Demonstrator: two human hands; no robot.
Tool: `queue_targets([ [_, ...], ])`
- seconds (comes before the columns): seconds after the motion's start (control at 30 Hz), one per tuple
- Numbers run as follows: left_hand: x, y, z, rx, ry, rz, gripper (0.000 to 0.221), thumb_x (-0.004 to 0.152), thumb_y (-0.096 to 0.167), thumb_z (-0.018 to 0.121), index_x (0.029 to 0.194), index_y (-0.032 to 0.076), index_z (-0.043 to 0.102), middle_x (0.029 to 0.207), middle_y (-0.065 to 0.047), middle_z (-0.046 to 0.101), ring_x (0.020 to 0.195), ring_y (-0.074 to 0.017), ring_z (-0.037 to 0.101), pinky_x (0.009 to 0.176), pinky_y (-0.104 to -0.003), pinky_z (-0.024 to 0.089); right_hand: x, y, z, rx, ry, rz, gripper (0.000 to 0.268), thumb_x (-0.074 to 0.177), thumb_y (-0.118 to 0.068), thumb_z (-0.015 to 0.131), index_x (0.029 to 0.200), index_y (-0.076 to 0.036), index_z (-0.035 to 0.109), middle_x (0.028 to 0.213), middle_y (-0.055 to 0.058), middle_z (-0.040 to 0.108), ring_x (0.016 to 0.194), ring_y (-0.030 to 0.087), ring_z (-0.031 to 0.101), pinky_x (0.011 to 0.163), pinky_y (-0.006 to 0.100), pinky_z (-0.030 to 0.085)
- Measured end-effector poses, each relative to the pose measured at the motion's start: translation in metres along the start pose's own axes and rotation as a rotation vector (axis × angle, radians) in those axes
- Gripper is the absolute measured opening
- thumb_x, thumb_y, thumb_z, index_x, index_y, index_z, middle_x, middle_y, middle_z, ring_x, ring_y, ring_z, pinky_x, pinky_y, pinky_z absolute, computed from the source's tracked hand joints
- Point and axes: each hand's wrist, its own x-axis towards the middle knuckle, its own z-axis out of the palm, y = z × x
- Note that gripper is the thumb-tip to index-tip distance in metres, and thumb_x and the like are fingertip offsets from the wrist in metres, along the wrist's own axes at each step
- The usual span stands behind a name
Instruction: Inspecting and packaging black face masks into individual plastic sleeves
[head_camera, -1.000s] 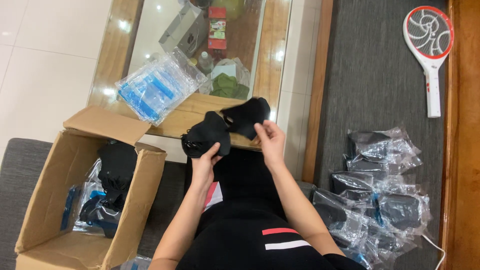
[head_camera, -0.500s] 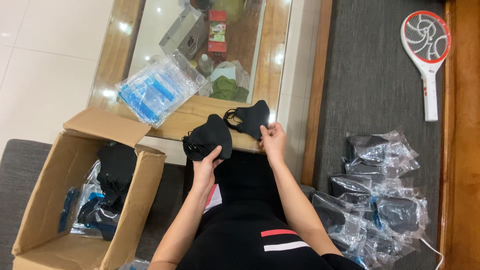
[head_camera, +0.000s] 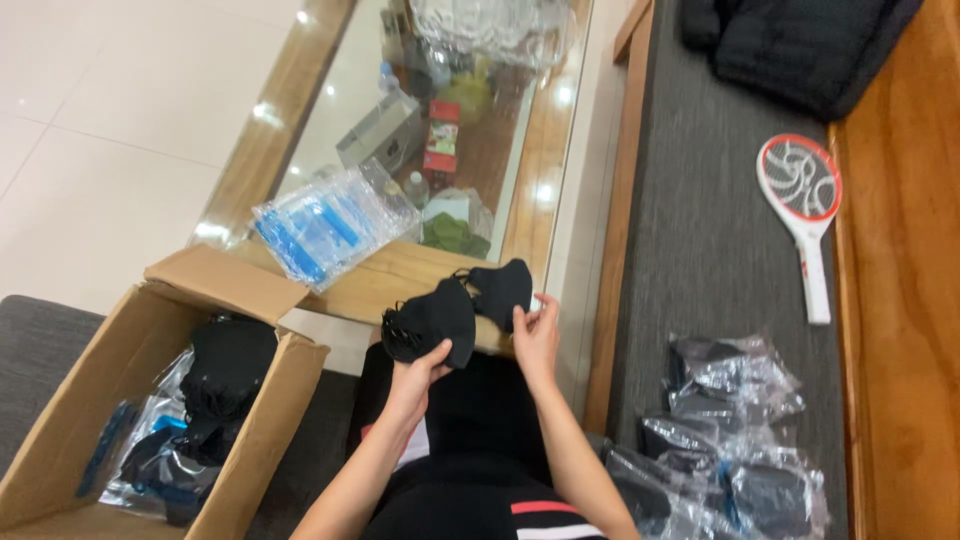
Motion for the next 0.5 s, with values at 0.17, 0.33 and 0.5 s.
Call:
queue_targets([
  [0.17, -0.011, 0.003, -0.002, -0.002, -0.033, -0.009, 0.074, 0.073, 0.002, 0.092, 0.138, 0.008, 0.058, 0.124, -0.012, 0.07, 0.099, -0.0362, 0.074, 0.079, -0.054, 0.063, -0.044, -0.035, -0.003, 0.095, -0.129, -0.037, 0.031, 0.1, -0.027, 0.065, 0.126, -0.01, 0.065, 0.101, 0.016, 0.075, 0.088, 0.028, 0.072, 0.066, 0.036, 0.059],
  [0.33, -0.035, 0.004, -0.004, 0.058, -0.12, -0.006, 0.045, 0.078, 0.002, 0.082, 0.121, 0.013, 0.073, 0.113, -0.008, 0.078, 0.091, -0.0187, 0.072, 0.068, -0.033, 0.059, -0.089, -0.056, 0.001, 0.196, -0.304, -0.073, 0.066, 0.091, -0.035, 0.068, 0.151, -0.02, 0.045, 0.131, 0.016, 0.069, 0.121, 0.016, 0.065, 0.099, 0.029, 0.047],
  [0.5, -0.062, 0.008, -0.012, 0.033, -0.146, -0.046, 0.039, 0.083, 0.004, 0.079, 0.12, 0.013, 0.075, 0.115, -0.008, 0.079, 0.106, -0.0182, 0.072, 0.08, -0.037, 0.058, -0.116, -0.073, -0.008, 0.264, -0.388, -0.07, 0.066, 0.094, -0.025, 0.064, 0.155, -0.02, 0.04, 0.138, 0.008, 0.066, 0.116, 0.014, 0.067, 0.092, 0.026, 0.052],
])
